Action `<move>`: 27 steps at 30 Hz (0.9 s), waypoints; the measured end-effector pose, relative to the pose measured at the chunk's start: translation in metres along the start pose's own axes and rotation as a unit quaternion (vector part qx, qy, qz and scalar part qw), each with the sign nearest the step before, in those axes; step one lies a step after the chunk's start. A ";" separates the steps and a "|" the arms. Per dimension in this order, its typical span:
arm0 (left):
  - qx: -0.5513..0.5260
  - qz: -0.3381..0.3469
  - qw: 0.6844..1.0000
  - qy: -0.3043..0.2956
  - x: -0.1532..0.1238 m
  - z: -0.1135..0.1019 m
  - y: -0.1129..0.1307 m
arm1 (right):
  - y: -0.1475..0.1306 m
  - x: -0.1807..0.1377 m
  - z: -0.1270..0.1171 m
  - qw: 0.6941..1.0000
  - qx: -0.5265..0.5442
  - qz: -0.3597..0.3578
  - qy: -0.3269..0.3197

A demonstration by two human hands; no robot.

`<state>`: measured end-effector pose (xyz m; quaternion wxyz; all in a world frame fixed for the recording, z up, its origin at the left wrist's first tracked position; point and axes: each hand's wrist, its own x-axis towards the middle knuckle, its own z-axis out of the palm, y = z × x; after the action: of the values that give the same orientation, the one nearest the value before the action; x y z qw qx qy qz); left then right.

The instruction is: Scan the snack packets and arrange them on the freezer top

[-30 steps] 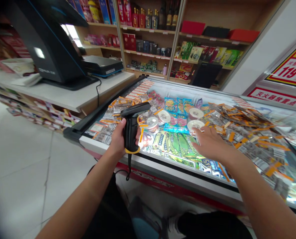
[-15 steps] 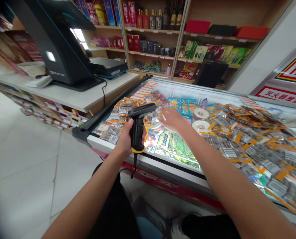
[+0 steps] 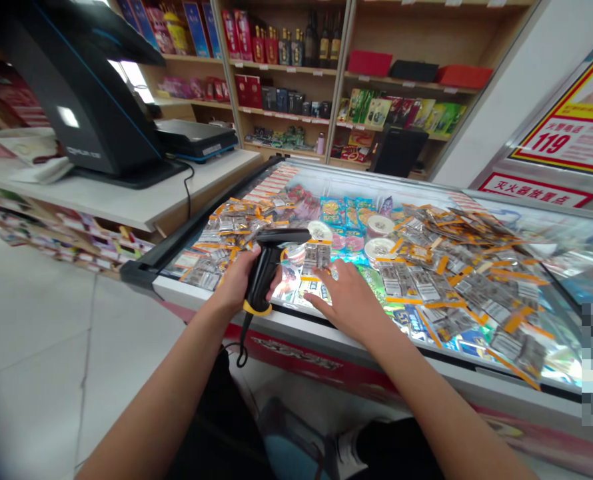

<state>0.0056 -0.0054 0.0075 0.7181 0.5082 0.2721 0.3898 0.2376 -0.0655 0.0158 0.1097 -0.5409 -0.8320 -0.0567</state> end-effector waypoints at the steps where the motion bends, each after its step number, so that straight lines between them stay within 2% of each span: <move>1: 0.008 -0.015 1.000 -0.006 0.000 0.000 0.000 | -0.001 0.000 0.000 1.000 -0.001 0.004 0.003; 3: 0.030 -0.030 0.999 -0.014 0.001 0.000 -0.001 | -0.003 0.001 0.002 1.000 -0.003 0.008 0.008; 6: 0.050 -0.015 0.999 -0.009 0.001 0.002 -0.001 | -0.004 0.001 0.004 1.000 -0.003 0.013 0.015; 27: 0.050 -0.022 0.998 0.007 0.001 0.003 0.001 | -0.005 0.000 0.005 0.999 -0.007 0.020 0.030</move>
<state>0.0084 -0.0062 0.0091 0.6985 0.5346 0.3073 0.3631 0.2326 -0.0668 0.0107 0.1319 -0.5563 -0.8169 -0.0762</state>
